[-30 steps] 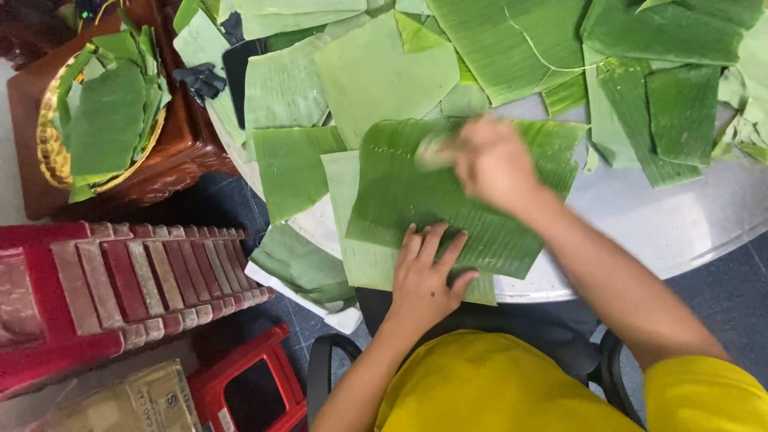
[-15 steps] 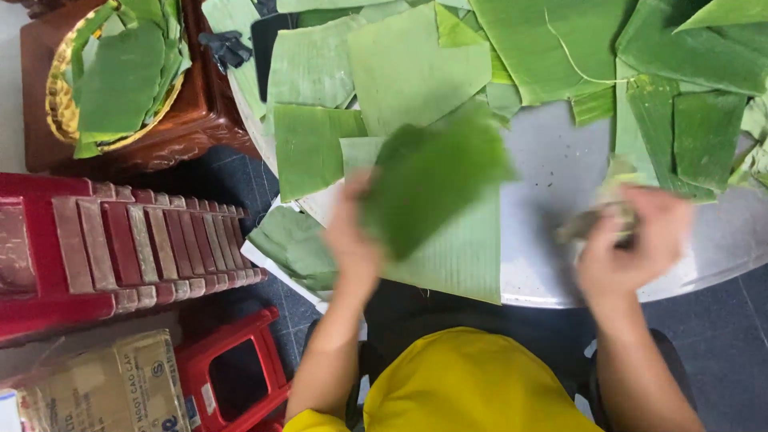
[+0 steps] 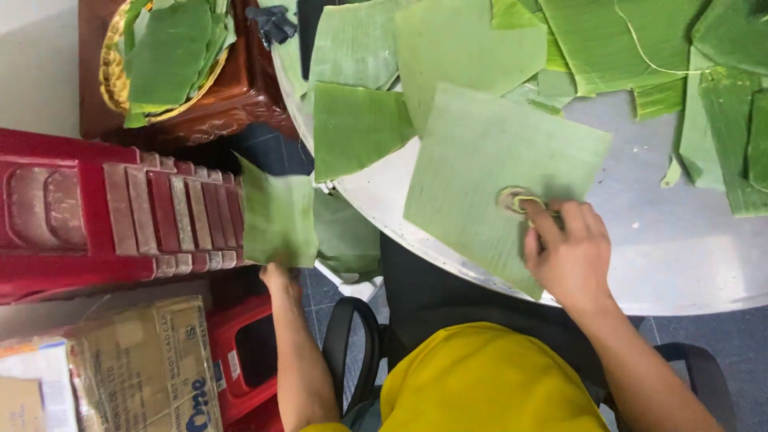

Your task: Wiping banana leaves with a cloth to clean them before use in food packaging.

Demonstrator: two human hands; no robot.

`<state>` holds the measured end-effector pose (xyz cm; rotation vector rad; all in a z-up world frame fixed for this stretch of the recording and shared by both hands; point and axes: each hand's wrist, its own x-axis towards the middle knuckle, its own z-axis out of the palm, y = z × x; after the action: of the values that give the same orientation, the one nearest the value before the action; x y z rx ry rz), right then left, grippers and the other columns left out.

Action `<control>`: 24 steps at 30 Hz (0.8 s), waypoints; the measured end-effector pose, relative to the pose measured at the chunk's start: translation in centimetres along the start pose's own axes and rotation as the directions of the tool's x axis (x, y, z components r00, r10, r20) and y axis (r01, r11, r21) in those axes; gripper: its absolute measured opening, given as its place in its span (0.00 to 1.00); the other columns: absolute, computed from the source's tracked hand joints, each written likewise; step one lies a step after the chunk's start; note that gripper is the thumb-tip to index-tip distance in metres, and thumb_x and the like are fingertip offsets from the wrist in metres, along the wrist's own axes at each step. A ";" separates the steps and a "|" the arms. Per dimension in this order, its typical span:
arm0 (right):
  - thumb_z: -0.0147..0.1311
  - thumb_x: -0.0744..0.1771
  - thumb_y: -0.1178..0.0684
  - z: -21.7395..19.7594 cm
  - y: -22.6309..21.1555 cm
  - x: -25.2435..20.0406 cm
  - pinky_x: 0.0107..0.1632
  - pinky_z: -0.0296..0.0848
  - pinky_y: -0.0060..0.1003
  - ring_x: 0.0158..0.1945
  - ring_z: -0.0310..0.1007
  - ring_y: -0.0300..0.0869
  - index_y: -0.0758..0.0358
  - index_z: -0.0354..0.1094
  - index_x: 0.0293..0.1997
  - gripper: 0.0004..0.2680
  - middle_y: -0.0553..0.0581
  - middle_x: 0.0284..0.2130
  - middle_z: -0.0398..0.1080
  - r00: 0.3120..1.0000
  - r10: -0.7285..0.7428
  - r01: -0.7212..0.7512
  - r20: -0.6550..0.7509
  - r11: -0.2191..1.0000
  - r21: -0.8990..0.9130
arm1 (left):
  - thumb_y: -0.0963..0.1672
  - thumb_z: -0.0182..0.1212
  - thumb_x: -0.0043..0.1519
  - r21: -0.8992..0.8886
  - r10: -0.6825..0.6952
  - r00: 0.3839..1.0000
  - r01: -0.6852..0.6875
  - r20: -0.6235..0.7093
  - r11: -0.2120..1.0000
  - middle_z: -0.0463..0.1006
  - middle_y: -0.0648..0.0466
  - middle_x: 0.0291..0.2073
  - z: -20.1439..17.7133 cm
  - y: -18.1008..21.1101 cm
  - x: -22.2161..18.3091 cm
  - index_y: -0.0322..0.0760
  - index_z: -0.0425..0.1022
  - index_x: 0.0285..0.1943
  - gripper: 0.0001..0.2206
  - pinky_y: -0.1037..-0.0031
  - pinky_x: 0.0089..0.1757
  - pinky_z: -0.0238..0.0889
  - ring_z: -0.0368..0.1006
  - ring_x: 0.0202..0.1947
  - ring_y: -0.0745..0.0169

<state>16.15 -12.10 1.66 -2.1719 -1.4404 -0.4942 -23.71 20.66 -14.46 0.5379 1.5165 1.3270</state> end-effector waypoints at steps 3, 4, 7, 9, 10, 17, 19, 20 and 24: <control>0.62 0.61 0.57 -0.1 0.1 -0.6 0.44 0.72 0.43 0.39 0.71 0.50 0.51 0.80 0.50 0.13 0.55 0.38 0.67 0.992 0.068 -0.083 -0.103 0.984 -0.155 | 0.42 0.62 0.55 0.371 0.168 0.982 -0.126 -0.083 0.920 0.67 0.29 0.59 -1.4 -4.1 5.3 0.36 0.50 0.73 0.35 0.51 0.58 0.65 0.70 0.60 0.38; 0.62 0.61 0.57 0.2 0.1 -0.8 0.44 0.72 0.41 0.38 0.71 0.49 0.50 0.80 0.50 0.13 0.54 0.37 0.66 0.986 0.089 -0.111 -0.138 0.981 -0.157 | 0.42 0.68 0.56 0.538 0.373 0.927 -0.339 0.050 0.772 0.68 0.36 0.60 -0.2 -1.6 3.4 0.45 0.58 0.72 0.33 0.54 0.61 0.60 0.67 0.62 0.40; 0.61 0.63 0.58 -0.6 -0.2 -0.1 0.43 0.73 0.41 0.37 0.73 0.50 0.52 0.80 0.51 0.12 0.54 0.36 0.67 0.961 0.234 -0.233 -0.147 0.972 0.027 | 0.39 0.70 0.58 0.490 0.680 0.607 -0.776 0.412 0.396 0.73 0.41 0.55 7.0 3.7 -7.6 0.42 0.70 0.64 0.24 0.56 0.61 0.57 0.68 0.60 0.41; 0.61 0.65 0.60 -1.5 -0.1 1.0 0.43 0.74 0.42 0.36 0.74 0.53 0.55 0.80 0.51 0.11 0.54 0.35 0.68 0.934 0.342 -0.315 -0.103 0.925 0.214 | 0.36 0.66 0.59 0.279 0.778 0.328 -0.938 0.536 0.203 0.78 0.40 0.49 9.6 5.2 -17.8 0.32 0.76 0.57 0.17 0.54 0.58 0.60 0.73 0.54 0.40; 0.62 0.65 0.62 -1.8 0.2 1.4 0.44 0.73 0.44 0.38 0.74 0.55 0.59 0.79 0.51 0.10 0.57 0.36 0.69 0.938 0.328 -0.284 -0.108 0.911 0.298 | 0.39 0.61 0.56 0.150 0.471 0.083 -0.983 0.878 -0.106 0.78 0.43 0.37 10.4 5.1 -22.5 0.33 0.78 0.47 0.10 0.52 0.45 0.66 0.74 0.42 0.42; 0.49 0.68 0.50 0.4 -2.0 -0.6 0.38 0.71 0.45 0.33 0.70 0.52 0.51 0.73 0.33 0.07 0.54 0.29 0.64 0.967 -0.243 0.186 0.078 0.882 0.432 | 0.41 0.58 0.60 -0.458 0.523 -0.362 -0.886 0.772 0.064 0.79 0.47 0.44 8.4 -2.4 -34.1 0.35 0.82 0.47 0.10 0.49 0.50 0.74 0.78 0.44 0.44; 0.49 0.65 0.56 3.3 3.6 0.4 0.39 0.73 0.50 0.32 0.72 0.58 0.57 0.72 0.27 0.06 0.60 0.26 0.67 0.955 -0.048 -0.055 0.291 0.941 0.333 | 0.41 0.59 0.60 -0.458 0.571 -0.354 -0.888 0.741 0.045 0.80 0.49 0.47 9.1 -2.5 -34.4 0.36 0.82 0.50 0.12 0.48 0.54 0.73 0.78 0.48 0.46; 0.49 0.61 0.63 4.9 6.2 1.2 0.40 0.75 0.55 0.32 0.75 0.63 0.63 0.72 0.21 0.07 0.65 0.23 0.70 0.878 0.154 -0.263 0.454 0.946 0.188 | 0.41 0.59 0.59 -0.459 0.625 -0.353 -0.889 0.696 0.009 0.81 0.50 0.49 9.7 -2.4 -34.3 0.37 0.83 0.53 0.14 0.48 0.58 0.71 0.78 0.52 0.47; 0.64 0.65 0.52 3.4 13.2 5.1 0.41 0.71 0.40 0.35 0.70 0.46 0.51 0.66 0.28 0.08 0.48 0.31 0.62 0.996 -0.003 0.020 0.094 0.984 -0.176 | 0.40 0.59 0.59 -0.506 0.664 -0.354 -0.861 0.659 0.042 0.82 0.49 0.46 9.9 -1.5 -34.2 0.34 0.82 0.47 0.10 0.50 0.57 0.73 0.80 0.47 0.47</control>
<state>30.39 -10.58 -0.92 -2.3544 -1.5099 -0.5502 -1.18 -3.73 -1.45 2.4443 0.0755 1.3675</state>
